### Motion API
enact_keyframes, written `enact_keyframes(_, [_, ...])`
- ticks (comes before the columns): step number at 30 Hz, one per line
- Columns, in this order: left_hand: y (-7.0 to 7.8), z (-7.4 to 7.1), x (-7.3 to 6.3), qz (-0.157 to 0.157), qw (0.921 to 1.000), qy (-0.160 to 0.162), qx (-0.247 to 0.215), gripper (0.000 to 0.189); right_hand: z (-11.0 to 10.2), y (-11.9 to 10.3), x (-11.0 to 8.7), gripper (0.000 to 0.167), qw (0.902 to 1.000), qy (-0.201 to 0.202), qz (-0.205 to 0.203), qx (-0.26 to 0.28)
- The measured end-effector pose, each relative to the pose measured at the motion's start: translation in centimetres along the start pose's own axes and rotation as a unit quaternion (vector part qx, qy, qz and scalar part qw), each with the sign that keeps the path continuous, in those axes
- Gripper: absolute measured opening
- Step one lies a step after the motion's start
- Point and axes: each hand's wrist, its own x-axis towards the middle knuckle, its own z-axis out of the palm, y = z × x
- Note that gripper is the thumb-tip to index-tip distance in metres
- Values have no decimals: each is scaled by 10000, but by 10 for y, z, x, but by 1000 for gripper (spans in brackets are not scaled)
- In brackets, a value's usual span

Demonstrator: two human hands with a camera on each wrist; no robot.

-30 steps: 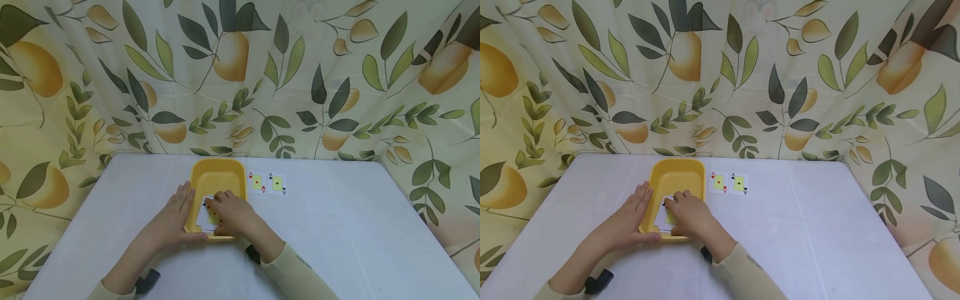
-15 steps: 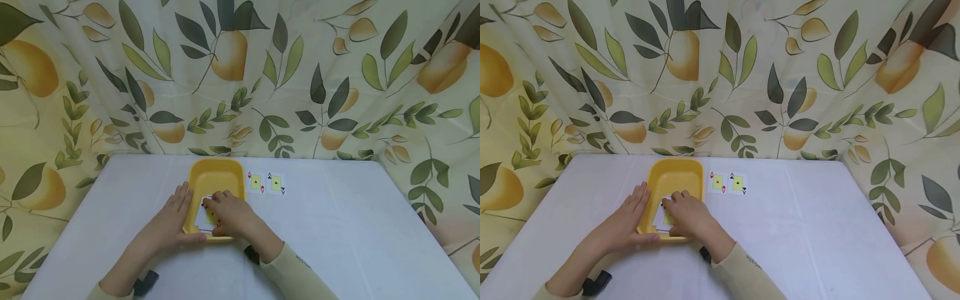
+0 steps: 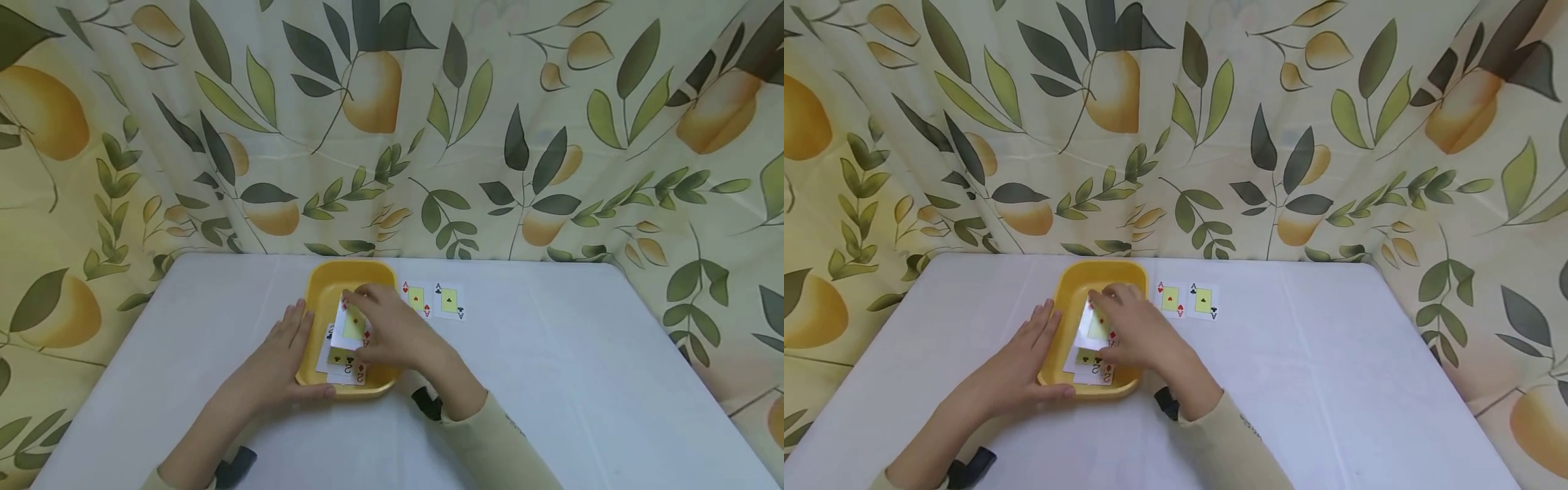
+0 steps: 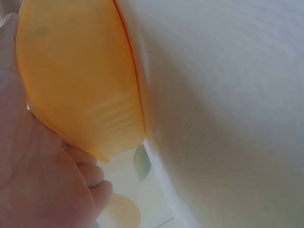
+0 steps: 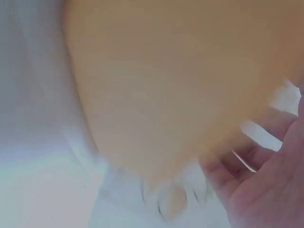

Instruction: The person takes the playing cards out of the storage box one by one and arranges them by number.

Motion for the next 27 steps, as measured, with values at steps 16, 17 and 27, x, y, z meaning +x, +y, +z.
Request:
enact_keyframes(16, [4,-2,1,-187,9998,-55,-25,135,-62,89,-30,95,9894,1105,932,-108])
enact_keyframes(17, [3,-2,1,-189,9998,-69,-15,135,-62,94,-33,95,9882,1088,1070,-144])
enact_keyframes(27, [2,-1,-1,-272,9994,-109,-202,136,-69,129,-53,91,9813,1091,1547,-355])
